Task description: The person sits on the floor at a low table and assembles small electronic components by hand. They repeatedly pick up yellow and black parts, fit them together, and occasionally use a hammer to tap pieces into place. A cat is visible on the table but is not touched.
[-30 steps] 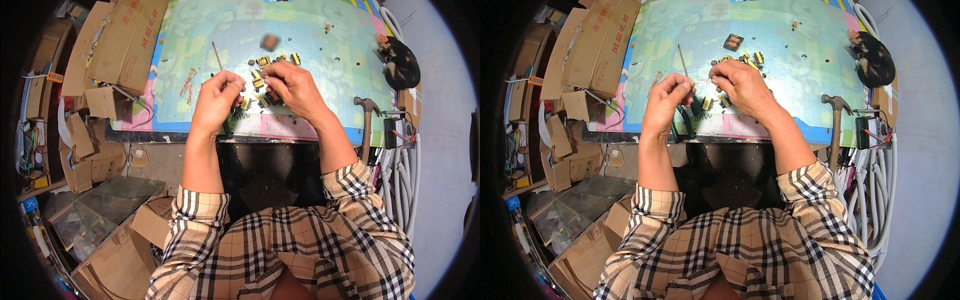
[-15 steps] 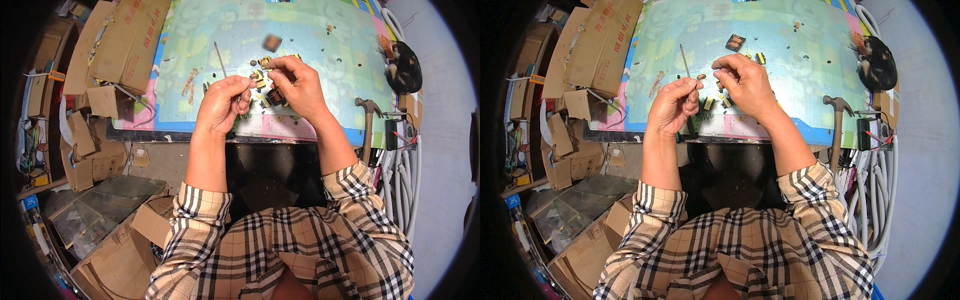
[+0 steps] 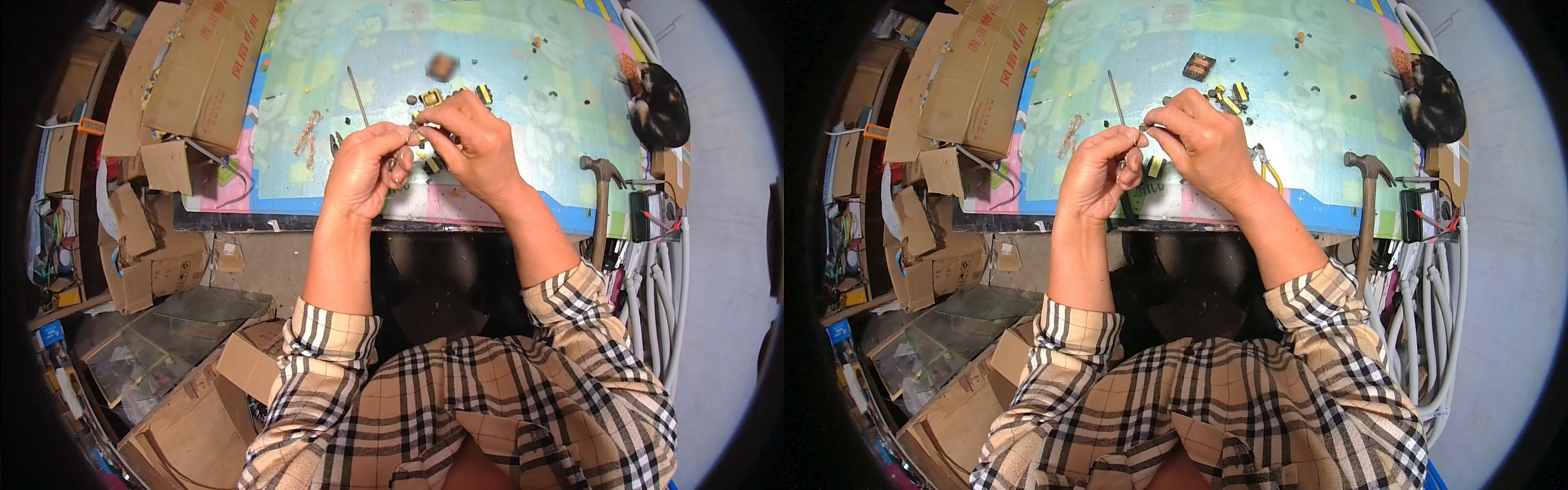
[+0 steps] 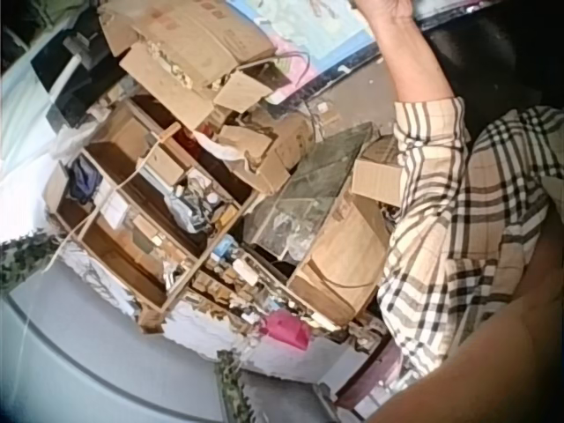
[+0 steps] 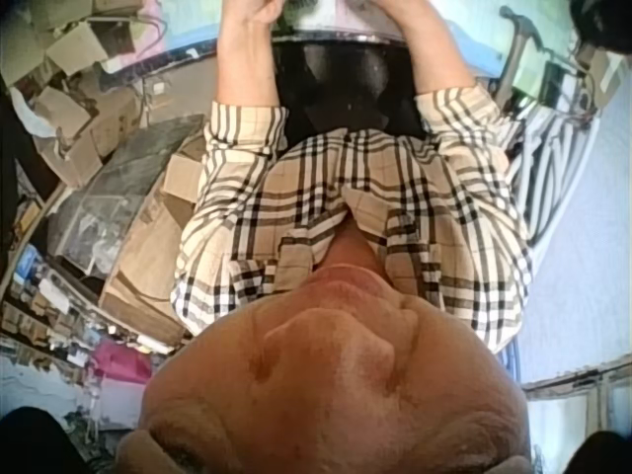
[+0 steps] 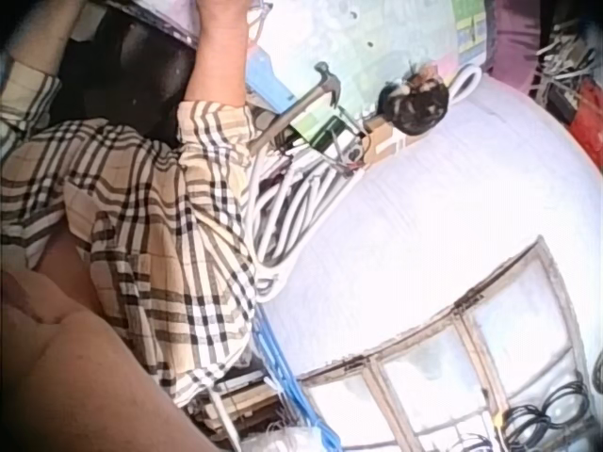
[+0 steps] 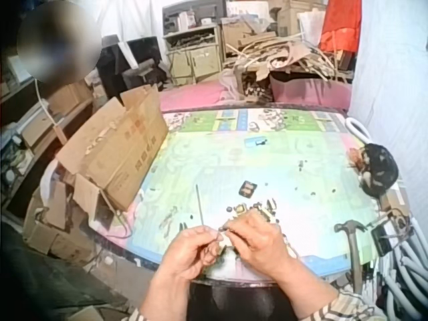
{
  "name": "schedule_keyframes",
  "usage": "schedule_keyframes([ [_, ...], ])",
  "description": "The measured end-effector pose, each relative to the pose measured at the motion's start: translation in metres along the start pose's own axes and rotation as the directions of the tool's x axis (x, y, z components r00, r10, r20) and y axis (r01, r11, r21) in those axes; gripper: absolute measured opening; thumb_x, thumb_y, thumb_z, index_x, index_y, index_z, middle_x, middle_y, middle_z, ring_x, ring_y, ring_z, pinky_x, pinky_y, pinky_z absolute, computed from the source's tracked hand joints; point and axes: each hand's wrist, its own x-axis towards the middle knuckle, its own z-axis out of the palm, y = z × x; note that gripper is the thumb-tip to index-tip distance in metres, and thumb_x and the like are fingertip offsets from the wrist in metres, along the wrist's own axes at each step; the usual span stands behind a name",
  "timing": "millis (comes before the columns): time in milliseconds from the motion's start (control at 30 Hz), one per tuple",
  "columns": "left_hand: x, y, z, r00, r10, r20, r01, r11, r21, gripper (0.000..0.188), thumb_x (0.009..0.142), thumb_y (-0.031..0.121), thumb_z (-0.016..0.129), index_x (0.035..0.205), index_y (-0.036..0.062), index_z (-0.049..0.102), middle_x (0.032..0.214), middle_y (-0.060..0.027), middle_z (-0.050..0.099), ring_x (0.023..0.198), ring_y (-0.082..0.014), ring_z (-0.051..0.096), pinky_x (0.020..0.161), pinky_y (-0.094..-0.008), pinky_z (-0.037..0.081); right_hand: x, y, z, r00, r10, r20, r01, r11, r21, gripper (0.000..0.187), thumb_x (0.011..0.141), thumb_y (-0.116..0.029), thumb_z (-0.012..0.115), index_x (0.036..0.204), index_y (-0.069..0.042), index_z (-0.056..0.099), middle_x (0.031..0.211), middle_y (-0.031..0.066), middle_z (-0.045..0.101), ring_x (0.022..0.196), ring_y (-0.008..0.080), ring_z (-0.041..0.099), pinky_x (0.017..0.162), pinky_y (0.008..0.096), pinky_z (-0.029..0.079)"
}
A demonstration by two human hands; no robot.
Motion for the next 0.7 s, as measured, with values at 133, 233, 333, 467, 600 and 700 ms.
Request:
schedule_keyframes([
  [133, 0.0, -0.001, 0.001, 1.0, 0.014, -0.02, -0.012, 0.997, 0.07, 0.015, 0.089, 0.014, 0.059, 0.087, -0.0013, 0.062, 0.059, -0.0036, 0.056, 0.044, -0.0095, 0.044, 0.041, -0.0223, 0.033, 0.0, -0.001, -0.003, 0.992, -0.123, 0.042, 0.127, 0.985, -0.118, 0.015, 0.074, -0.005, 0.071, 0.086, -0.01, 0.065, 0.08, 0.0039, 0.059, 0.063, 0.0204, 0.062, 0.054, 0.0308, 0.049],
  [233, 0.0, -0.002, 0.0, 1.0, 0.028, 0.008, -0.028, 0.992, 0.122, 0.015, 0.089, 0.014, 0.06, 0.085, -0.0004, 0.062, 0.06, -0.0028, 0.056, 0.045, -0.0093, 0.045, 0.043, -0.0226, 0.033, -0.001, -0.002, -0.003, 0.992, -0.113, 0.063, 0.121, 0.983, -0.136, 0.013, 0.075, -0.004, 0.069, 0.086, -0.009, 0.063, 0.08, 0.0051, 0.058, 0.063, 0.022, 0.062, 0.054, 0.0322, 0.049],
  [333, -0.003, -0.002, 0.006, 0.995, 0.102, -0.019, -0.092, 0.95, 0.299, 0.014, 0.087, 0.012, 0.062, 0.081, 0.0, 0.063, 0.059, -0.0016, 0.056, 0.049, -0.0076, 0.046, 0.047, -0.0221, 0.036, -0.001, -0.002, -0.003, 0.997, -0.016, 0.078, 0.023, 0.996, -0.081, 0.01, 0.078, -0.004, 0.067, 0.085, -0.008, 0.062, 0.08, 0.007, 0.057, 0.064, 0.0255, 0.061, 0.056, 0.0349, 0.049],
  [467, 0.0, -0.011, 0.005, 0.934, 0.358, -0.006, -0.253, 0.67, 0.698, 0.012, 0.084, 0.01, 0.066, 0.081, -0.0013, 0.065, 0.059, 0.0012, 0.053, 0.056, -0.0057, 0.044, 0.053, -0.0241, 0.037, -0.001, 0.0, -0.004, 0.987, 0.098, 0.128, -0.089, 0.993, -0.076, 0.005, 0.081, -0.007, 0.065, 0.085, -0.007, 0.062, 0.081, 0.0094, 0.056, 0.068, 0.0305, 0.06, 0.059, 0.0387, 0.049],
  [600, 0.0, -0.009, 0.007, 0.946, 0.324, 0.01, -0.234, 0.659, 0.715, 0.011, 0.088, 0.008, 0.065, 0.082, -0.0015, 0.065, 0.066, 0.0042, 0.054, 0.06, -0.0034, 0.045, 0.053, -0.0213, 0.035, -0.002, 0.004, -0.006, 0.982, 0.143, 0.12, -0.133, 0.988, -0.083, 0.005, 0.082, -0.009, 0.063, 0.086, -0.006, 0.062, 0.081, 0.0103, 0.057, 0.071, 0.032, 0.06, 0.063, 0.0397, 0.049],
  [700, -0.004, -0.005, 0.008, 0.959, 0.274, 0.073, -0.253, 0.709, 0.659, 0.01, 0.088, 0.008, 0.065, 0.082, -0.0011, 0.065, 0.067, 0.0036, 0.055, 0.062, -0.0036, 0.046, 0.055, -0.0214, 0.036, -0.002, 0.006, -0.007, 0.978, 0.181, 0.101, -0.171, 0.98, -0.104, 0.004, 0.083, -0.009, 0.063, 0.086, -0.006, 0.062, 0.08, 0.0108, 0.057, 0.073, 0.032, 0.06, 0.065, 0.04, 0.049],
])
